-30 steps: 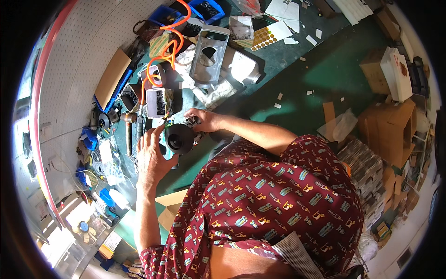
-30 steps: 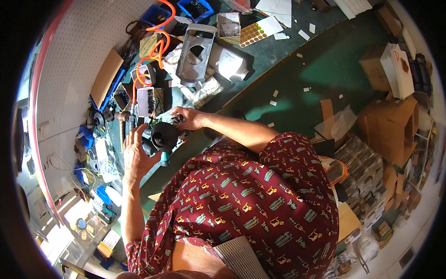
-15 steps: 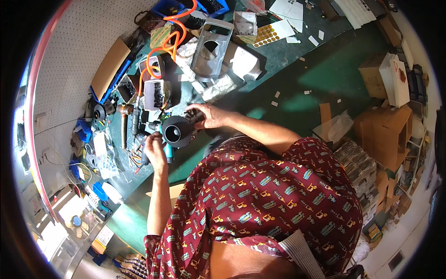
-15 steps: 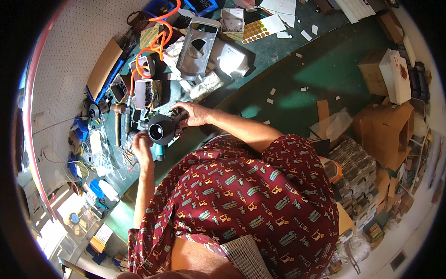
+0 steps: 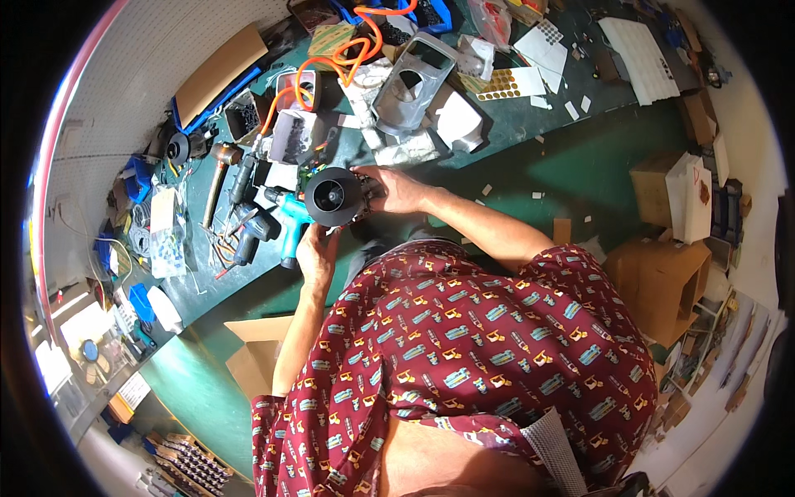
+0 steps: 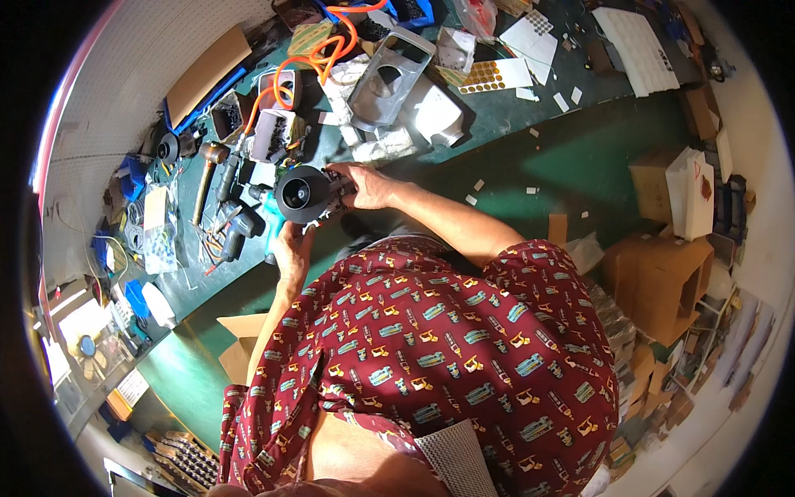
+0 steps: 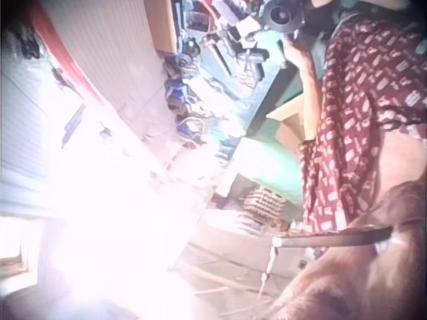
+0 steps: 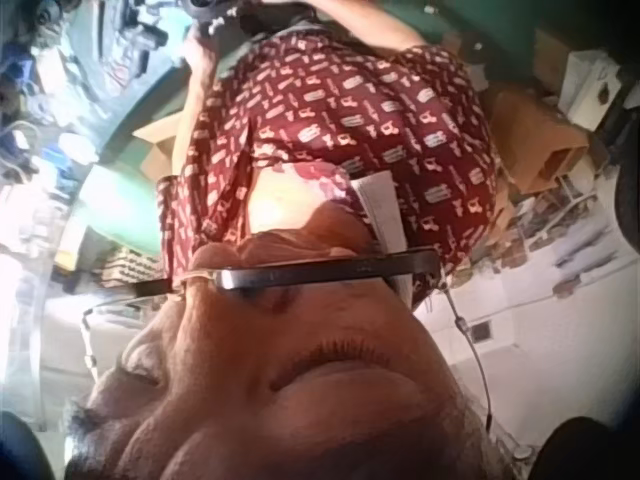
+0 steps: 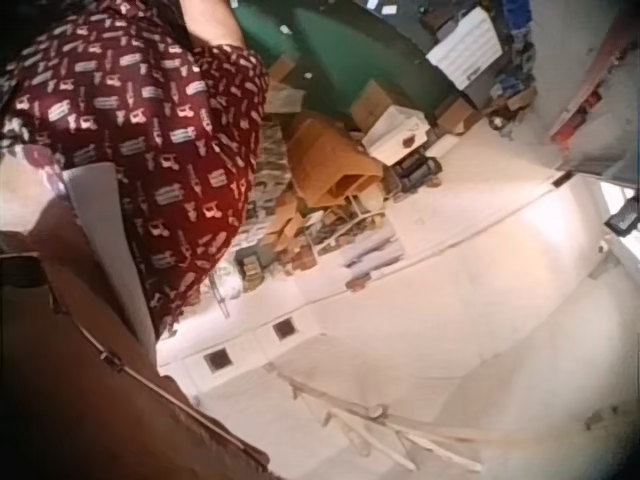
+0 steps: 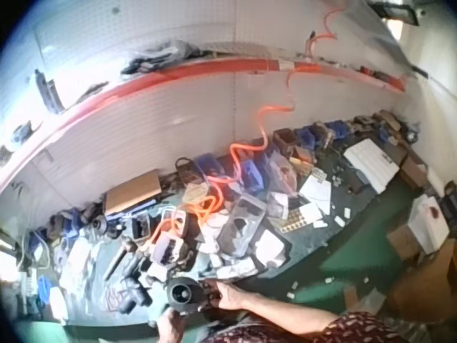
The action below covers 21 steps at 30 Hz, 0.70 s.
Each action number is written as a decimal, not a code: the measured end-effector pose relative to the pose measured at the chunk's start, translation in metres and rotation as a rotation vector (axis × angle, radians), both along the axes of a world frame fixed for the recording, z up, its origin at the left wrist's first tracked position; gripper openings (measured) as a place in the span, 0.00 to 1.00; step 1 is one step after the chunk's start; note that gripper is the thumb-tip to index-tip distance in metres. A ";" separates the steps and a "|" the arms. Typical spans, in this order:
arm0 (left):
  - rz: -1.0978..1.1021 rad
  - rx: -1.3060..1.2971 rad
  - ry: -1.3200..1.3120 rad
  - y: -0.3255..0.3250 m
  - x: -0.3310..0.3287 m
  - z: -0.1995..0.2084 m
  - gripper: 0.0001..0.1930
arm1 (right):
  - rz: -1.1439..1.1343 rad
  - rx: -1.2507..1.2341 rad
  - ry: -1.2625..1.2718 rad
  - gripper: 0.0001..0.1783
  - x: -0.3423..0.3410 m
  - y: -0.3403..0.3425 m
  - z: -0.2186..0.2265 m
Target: The person assembles a small electronic device by attaching a black cylindrical component to a silver metal housing. They use a cordless drill to fasten screws and a pneumatic air gun to clean the assembly. The person handles the device multiple times, repositioning it to access different screw holes.
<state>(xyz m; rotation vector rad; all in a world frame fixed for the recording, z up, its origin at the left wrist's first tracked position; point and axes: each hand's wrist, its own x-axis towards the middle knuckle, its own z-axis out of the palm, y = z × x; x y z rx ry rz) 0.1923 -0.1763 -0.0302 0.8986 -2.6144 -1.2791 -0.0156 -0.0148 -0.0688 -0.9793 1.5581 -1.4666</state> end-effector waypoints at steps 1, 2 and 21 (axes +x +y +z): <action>-0.005 -0.027 -0.010 0.000 -0.003 0.002 0.10 | 0.006 -0.007 -0.010 0.42 -0.001 -0.001 0.001; -0.009 -0.054 -0.021 0.000 -0.006 0.004 0.09 | 0.023 0.021 -0.027 0.41 -0.002 -0.001 0.003; 0.269 -0.002 0.107 0.017 0.015 -0.037 0.10 | 0.075 0.030 0.001 0.42 0.005 -0.006 -0.011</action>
